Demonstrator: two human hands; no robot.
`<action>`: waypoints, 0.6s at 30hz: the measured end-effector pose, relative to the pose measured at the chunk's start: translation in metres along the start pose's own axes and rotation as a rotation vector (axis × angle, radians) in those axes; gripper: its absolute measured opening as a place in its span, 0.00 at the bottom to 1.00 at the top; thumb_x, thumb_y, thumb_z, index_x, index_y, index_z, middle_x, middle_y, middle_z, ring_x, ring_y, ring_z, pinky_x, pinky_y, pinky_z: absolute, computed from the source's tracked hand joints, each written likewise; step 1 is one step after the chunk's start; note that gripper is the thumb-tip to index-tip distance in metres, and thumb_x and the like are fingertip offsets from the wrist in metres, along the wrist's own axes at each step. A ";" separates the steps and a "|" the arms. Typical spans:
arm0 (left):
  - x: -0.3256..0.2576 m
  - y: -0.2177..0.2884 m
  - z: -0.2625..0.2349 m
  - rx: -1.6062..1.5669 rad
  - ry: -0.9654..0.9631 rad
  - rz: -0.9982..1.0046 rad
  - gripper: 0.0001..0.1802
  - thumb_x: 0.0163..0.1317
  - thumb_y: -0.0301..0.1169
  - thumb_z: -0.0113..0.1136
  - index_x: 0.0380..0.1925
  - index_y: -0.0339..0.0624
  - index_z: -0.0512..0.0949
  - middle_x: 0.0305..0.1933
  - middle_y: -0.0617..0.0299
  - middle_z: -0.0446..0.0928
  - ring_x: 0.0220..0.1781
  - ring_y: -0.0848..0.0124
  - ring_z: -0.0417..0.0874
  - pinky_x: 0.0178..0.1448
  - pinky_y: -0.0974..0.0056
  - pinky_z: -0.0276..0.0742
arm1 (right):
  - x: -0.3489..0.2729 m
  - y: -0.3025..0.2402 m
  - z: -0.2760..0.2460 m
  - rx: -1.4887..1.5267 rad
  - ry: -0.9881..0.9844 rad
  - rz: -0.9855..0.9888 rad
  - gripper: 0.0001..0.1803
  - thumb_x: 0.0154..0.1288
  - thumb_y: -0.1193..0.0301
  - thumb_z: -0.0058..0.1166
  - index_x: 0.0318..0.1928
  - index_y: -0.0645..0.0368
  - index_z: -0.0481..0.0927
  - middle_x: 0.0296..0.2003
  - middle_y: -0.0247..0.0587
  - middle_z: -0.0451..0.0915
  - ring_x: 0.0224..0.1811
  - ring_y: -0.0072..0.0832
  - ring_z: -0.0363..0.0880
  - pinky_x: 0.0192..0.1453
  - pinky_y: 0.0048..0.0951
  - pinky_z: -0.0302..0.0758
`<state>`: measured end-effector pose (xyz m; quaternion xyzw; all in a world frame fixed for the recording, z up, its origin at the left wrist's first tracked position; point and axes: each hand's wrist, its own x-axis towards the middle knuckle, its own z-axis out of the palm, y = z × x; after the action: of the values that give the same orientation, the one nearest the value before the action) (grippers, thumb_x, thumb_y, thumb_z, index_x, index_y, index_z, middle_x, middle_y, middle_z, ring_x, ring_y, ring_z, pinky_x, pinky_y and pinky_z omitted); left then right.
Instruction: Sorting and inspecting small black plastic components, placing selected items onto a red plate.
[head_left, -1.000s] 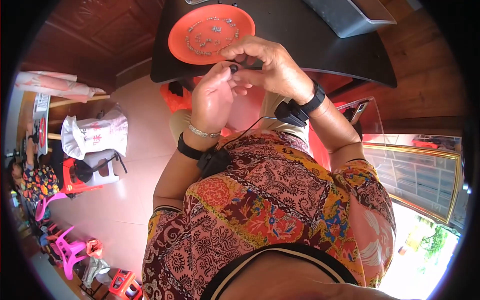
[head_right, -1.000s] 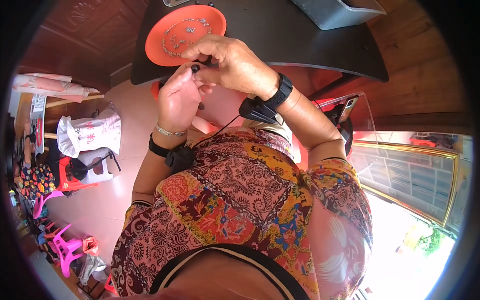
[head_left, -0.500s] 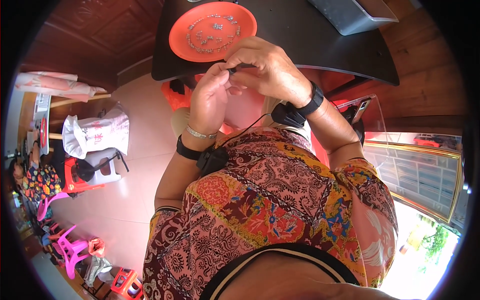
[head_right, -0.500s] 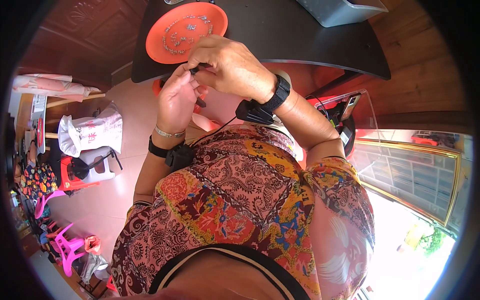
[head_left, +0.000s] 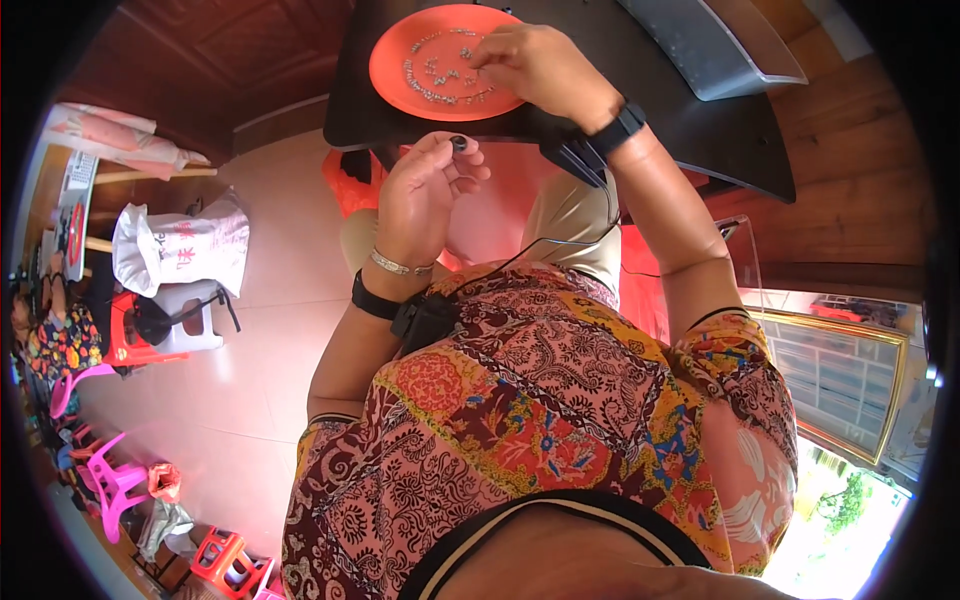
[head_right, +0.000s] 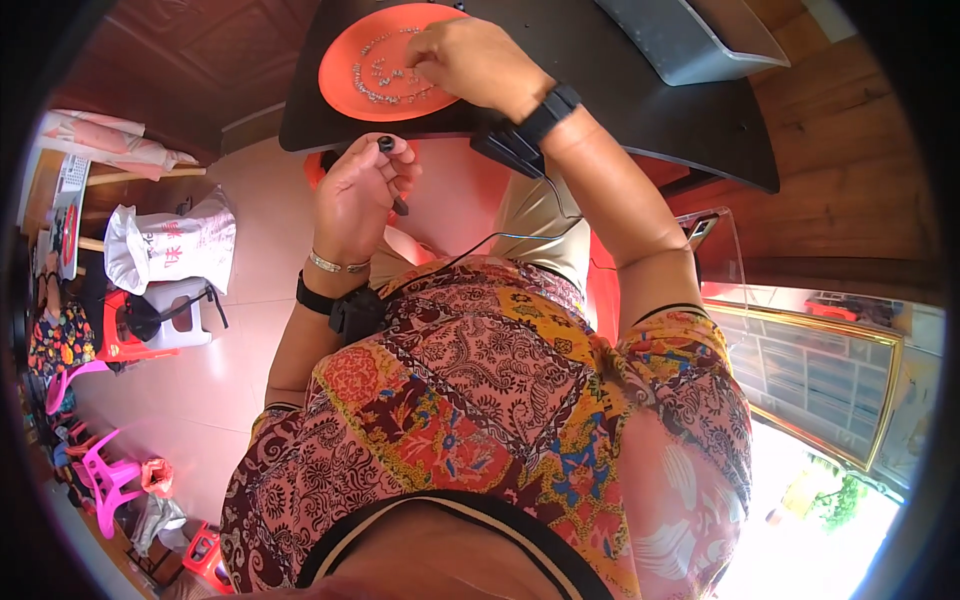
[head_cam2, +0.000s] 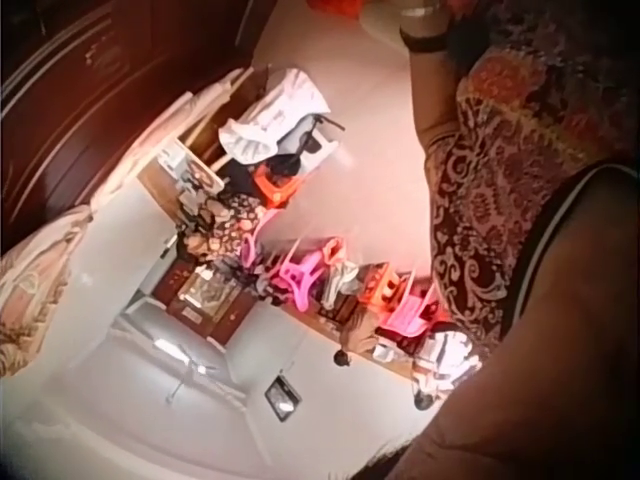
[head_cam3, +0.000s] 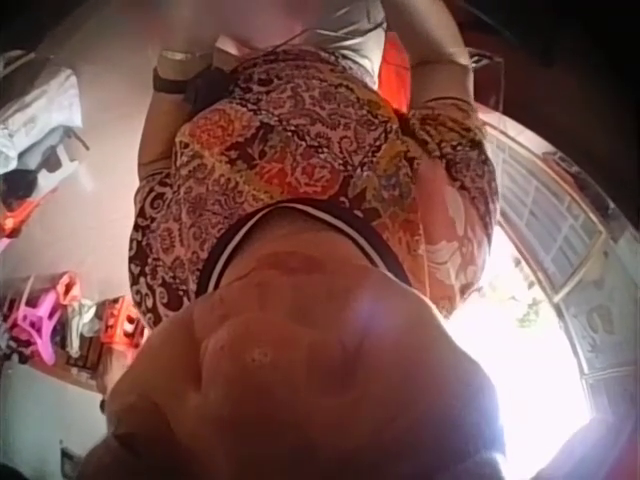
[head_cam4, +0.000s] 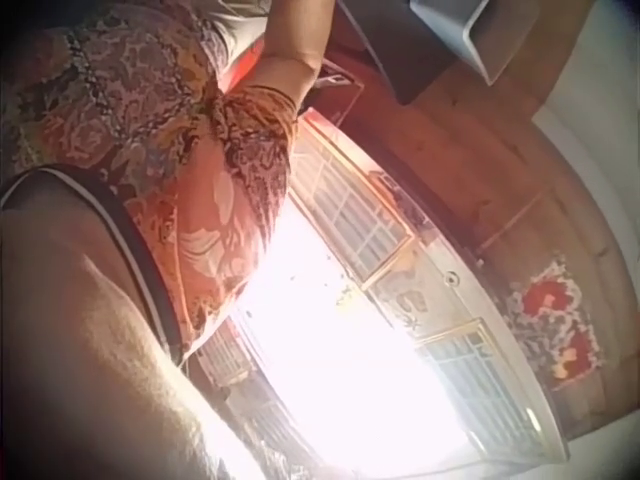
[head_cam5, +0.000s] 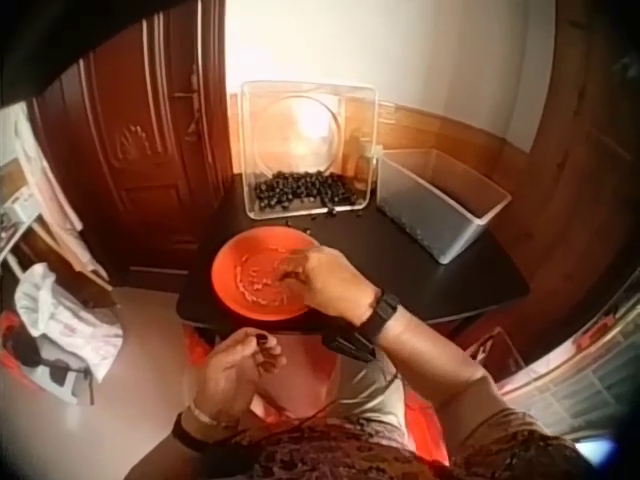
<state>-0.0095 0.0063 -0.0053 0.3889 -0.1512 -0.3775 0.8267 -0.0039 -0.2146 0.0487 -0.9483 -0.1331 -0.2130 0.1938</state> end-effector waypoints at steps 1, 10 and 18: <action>-0.001 0.000 -0.002 -0.009 0.000 -0.001 0.11 0.67 0.34 0.46 0.39 0.39 0.74 0.39 0.59 0.77 0.41 0.68 0.78 0.48 0.65 0.69 | 0.004 0.001 0.006 0.001 -0.021 -0.013 0.09 0.55 0.71 0.53 0.37 0.56 0.83 0.32 0.44 0.82 0.35 0.41 0.80 0.41 0.39 0.76; -0.004 -0.001 -0.008 -0.041 -0.013 -0.005 0.11 0.68 0.34 0.45 0.38 0.38 0.74 0.40 0.59 0.77 0.42 0.67 0.78 0.48 0.64 0.70 | 0.019 0.005 0.027 -0.203 -0.249 -0.035 0.09 0.56 0.73 0.54 0.37 0.59 0.82 0.33 0.47 0.81 0.39 0.44 0.79 0.45 0.39 0.75; -0.001 0.001 -0.005 -0.078 -0.036 -0.008 0.13 0.67 0.35 0.45 0.39 0.38 0.74 0.40 0.59 0.77 0.42 0.66 0.79 0.48 0.64 0.71 | 0.001 -0.037 -0.002 0.430 -0.093 0.201 0.07 0.60 0.75 0.55 0.38 0.61 0.82 0.33 0.39 0.83 0.35 0.28 0.81 0.42 0.28 0.76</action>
<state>-0.0070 0.0100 -0.0082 0.3503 -0.1495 -0.3932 0.8369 -0.0161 -0.1825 0.0626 -0.9026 -0.0891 -0.1154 0.4050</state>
